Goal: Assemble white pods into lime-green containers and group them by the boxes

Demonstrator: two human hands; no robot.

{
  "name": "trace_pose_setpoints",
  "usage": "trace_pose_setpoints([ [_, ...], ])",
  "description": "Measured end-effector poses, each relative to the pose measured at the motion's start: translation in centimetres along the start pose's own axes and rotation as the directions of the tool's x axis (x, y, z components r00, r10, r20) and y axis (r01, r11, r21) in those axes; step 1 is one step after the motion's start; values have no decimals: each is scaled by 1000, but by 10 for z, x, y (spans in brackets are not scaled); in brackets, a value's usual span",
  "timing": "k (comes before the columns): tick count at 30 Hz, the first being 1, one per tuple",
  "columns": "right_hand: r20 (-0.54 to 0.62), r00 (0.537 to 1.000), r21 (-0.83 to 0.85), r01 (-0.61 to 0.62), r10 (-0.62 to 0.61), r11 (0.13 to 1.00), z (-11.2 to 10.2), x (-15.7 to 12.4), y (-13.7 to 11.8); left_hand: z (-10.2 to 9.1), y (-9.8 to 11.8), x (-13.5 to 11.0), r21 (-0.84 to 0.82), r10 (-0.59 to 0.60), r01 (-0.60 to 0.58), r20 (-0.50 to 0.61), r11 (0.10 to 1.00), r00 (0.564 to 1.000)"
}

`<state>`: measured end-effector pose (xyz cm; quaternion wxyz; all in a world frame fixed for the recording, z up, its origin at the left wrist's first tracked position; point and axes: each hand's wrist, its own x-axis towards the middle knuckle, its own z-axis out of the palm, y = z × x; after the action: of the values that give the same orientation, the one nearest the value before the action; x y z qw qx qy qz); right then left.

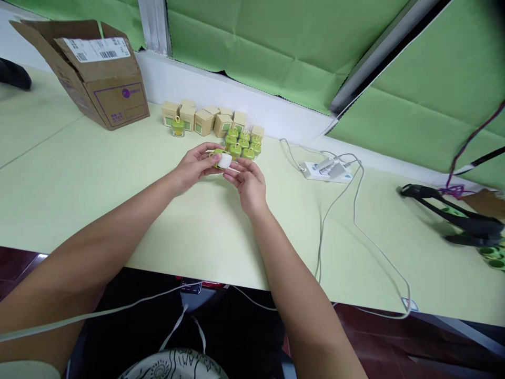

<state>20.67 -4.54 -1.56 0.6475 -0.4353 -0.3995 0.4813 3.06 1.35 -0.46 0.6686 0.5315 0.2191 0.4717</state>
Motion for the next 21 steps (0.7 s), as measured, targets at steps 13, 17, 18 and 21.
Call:
trace_pose_setpoints([
  [13,-130,991,-87,22,-33,996,-5,3,-3,1,0,-1,13,-20,19,13,1000,1000],
  [17,-50,983,-186,164,-176,969,-6,5,3,1,0,-1,6,-32,32,33,999,999],
  [18,-69,982,-209,161,-179,965,-7,6,5,1,0,-1,3,-29,29,28,1000,999],
  [21,-181,971,-210,116,-155,971,-13,10,7,1,0,0,-5,-10,10,3,1000,1000],
])
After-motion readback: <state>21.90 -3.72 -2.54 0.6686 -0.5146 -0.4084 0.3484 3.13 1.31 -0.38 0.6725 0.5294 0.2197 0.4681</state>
